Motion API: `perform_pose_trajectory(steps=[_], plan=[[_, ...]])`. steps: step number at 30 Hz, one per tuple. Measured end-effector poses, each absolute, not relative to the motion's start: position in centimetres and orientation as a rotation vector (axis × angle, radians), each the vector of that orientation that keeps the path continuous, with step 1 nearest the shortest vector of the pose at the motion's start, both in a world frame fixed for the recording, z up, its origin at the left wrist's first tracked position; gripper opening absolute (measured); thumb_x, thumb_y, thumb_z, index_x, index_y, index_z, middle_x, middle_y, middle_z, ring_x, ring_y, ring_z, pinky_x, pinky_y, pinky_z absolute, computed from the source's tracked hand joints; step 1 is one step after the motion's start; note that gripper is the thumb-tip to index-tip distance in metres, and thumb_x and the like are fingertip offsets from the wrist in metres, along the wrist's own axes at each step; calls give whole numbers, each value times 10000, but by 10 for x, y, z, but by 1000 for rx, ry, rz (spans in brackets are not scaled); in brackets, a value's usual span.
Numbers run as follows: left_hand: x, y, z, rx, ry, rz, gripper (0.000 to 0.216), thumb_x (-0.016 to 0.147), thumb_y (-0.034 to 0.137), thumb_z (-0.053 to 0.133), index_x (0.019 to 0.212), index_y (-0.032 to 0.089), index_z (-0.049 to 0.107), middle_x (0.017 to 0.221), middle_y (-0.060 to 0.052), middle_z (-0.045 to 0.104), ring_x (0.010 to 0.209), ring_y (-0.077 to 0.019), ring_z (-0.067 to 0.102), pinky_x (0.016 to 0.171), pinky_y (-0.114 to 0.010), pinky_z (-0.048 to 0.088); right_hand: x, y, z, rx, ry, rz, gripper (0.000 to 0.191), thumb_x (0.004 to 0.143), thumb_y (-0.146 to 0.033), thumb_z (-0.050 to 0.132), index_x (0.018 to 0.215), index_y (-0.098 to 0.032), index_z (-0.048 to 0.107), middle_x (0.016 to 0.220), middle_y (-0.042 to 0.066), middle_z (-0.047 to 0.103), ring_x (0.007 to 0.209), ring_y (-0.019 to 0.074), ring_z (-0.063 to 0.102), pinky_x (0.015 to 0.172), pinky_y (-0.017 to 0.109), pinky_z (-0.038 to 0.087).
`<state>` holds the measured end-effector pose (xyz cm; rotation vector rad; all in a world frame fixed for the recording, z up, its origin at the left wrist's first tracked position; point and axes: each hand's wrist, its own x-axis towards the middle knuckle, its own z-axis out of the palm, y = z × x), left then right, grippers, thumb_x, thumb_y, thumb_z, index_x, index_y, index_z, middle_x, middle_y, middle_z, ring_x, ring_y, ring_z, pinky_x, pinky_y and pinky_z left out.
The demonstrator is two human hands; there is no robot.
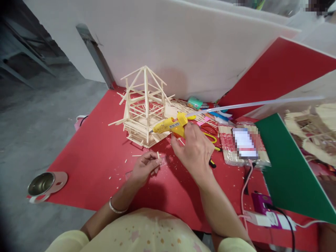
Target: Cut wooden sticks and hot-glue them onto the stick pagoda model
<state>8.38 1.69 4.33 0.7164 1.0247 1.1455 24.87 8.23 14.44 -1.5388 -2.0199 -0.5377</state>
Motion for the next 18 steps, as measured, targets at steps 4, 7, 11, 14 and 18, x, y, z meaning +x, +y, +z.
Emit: perform_pose_trajectory(steps=[4,7,11,14,18], plan=[[83,16,41,678,996,1156,386,775,507,771,805,188,556,613,25,641,391,-58,462,374,-181,311,249,84,143,-1506,-2032,-546,339,895,-422,578,1117,-170,631,870,64,669,765,200,589,627,305,348],[83,16,45,689,992,1139,385,777,504,764,799,183,554,632,14,660,400,-54,477,381,-174,320,249,85,143,-1491,-2044,-566,345,897,-417,578,1123,-162,632,880,70,678,766,203,598,624,305,347],[83,15,48,689,1000,1134,375,757,485,779,784,178,566,613,22,642,407,-49,481,402,-170,343,248,85,143,-1489,-2052,-621,336,891,-417,594,1108,-162,628,874,64,685,751,198,605,618,300,341],[83,15,48,691,1017,1145,377,749,492,785,785,177,580,598,25,632,403,-50,475,406,-172,349,248,85,143,-1491,-2059,-638,325,890,-406,594,1107,-166,623,868,62,686,748,198,605,618,298,342],[82,16,48,696,1010,1151,385,738,499,794,783,176,590,592,24,628,403,-51,470,404,-174,349,247,85,143,-1480,-2059,-653,323,893,-398,591,1114,-163,619,875,63,688,752,199,608,624,299,352]])
